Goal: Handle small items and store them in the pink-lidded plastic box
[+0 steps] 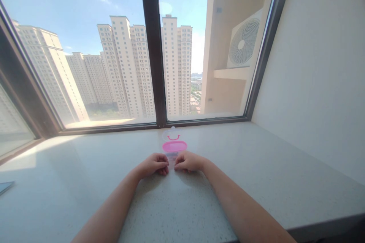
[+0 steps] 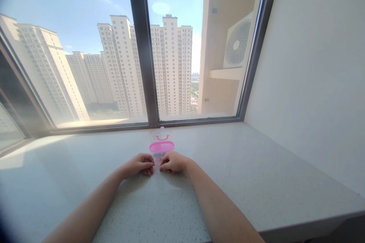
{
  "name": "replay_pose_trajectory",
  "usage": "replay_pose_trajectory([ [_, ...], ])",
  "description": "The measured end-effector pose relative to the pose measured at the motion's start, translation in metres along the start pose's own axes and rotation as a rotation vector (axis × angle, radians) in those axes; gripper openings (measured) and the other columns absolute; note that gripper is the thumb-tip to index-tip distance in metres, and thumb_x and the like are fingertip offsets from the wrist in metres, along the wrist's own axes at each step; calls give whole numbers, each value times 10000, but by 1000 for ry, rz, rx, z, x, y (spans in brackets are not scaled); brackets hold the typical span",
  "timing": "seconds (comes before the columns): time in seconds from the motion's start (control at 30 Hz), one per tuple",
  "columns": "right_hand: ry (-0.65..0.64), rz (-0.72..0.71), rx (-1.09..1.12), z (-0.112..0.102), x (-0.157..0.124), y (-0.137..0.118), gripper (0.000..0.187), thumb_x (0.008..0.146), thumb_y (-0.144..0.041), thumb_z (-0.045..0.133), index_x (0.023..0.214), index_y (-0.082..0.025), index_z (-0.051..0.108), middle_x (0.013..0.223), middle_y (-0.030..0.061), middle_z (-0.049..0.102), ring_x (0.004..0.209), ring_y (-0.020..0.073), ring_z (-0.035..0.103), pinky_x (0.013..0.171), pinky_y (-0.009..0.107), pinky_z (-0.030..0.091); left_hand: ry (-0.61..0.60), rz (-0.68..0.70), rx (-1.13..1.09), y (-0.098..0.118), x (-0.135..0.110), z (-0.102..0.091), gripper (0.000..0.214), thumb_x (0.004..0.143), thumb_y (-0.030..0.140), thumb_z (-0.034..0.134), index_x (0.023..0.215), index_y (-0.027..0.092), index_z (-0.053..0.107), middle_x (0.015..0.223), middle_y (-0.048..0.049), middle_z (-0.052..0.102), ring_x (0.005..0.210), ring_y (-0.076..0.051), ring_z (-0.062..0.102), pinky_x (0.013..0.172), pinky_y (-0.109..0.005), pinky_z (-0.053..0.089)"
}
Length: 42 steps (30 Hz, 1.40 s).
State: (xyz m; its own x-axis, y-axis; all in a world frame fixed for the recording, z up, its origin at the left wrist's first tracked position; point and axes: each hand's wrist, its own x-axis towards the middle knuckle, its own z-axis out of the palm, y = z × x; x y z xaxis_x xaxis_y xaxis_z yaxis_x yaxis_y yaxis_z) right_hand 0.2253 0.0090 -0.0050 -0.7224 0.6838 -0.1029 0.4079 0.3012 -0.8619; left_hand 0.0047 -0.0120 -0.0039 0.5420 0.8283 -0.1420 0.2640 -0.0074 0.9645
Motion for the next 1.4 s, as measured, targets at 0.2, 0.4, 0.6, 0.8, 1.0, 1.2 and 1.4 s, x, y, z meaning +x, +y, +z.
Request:
replay_pose_trajectory([
  [0.2, -4, -8, -5, 0, 0, 1, 163, 712, -266, 609, 774, -121, 650, 499, -36, 496, 399, 72, 445, 364, 164, 362, 1, 2, 2, 0, 0, 0, 254, 730, 359, 626, 816, 131, 555, 674, -60, 692, 559, -123, 622, 564, -232, 463],
  [0.4, 7, -5, -3, 0, 0, 0, 166, 709, -261, 610, 778, -117, 656, 495, -34, 495, 406, 77, 452, 363, 165, 361, 0, 6, -1, 0, 0, 0, 255, 722, 365, 632, 808, 135, 559, 671, -56, 691, 563, -130, 627, 558, -232, 459],
  [0.6, -3, -20, -14, 0, 1, 1, 168, 711, -263, 603, 783, -122, 660, 508, -30, 500, 417, 83, 461, 363, 171, 370, -4, 11, -4, 0, 0, 1, 254, 723, 365, 630, 811, 137, 561, 676, -57, 691, 568, -134, 630, 559, -233, 457],
  [0.8, -3, -9, -22, -1, -1, -2, 170, 715, -255, 595, 794, -121, 663, 505, -30, 496, 420, 80, 458, 369, 168, 372, 1, 8, -2, 1, 0, 1, 267, 715, 377, 634, 802, 136, 559, 671, -58, 688, 564, -134, 628, 553, -231, 453],
  [1.0, 8, 1, -30, 0, -2, -4, 166, 713, -250, 596, 787, -117, 663, 507, -30, 496, 426, 78, 459, 374, 165, 366, 9, -3, 10, 2, -1, 2, 288, 705, 395, 640, 801, 136, 560, 668, -56, 687, 564, -133, 627, 561, -237, 459],
  [1.2, 3, -5, -19, 0, -2, -4, 163, 714, -244, 597, 790, -118, 665, 503, -33, 495, 420, 75, 456, 377, 164, 367, 9, -4, 0, 2, -1, 2, 309, 694, 413, 647, 804, 137, 560, 666, -59, 686, 568, -142, 629, 563, -245, 455],
  [1.4, 1, -17, -25, 0, -1, -3, 167, 714, -246, 597, 791, -113, 665, 500, -32, 491, 415, 77, 452, 369, 167, 365, 4, 5, 7, 1, 0, 1, 284, 709, 389, 635, 806, 135, 556, 667, -59, 686, 560, -133, 625, 552, -234, 452],
])
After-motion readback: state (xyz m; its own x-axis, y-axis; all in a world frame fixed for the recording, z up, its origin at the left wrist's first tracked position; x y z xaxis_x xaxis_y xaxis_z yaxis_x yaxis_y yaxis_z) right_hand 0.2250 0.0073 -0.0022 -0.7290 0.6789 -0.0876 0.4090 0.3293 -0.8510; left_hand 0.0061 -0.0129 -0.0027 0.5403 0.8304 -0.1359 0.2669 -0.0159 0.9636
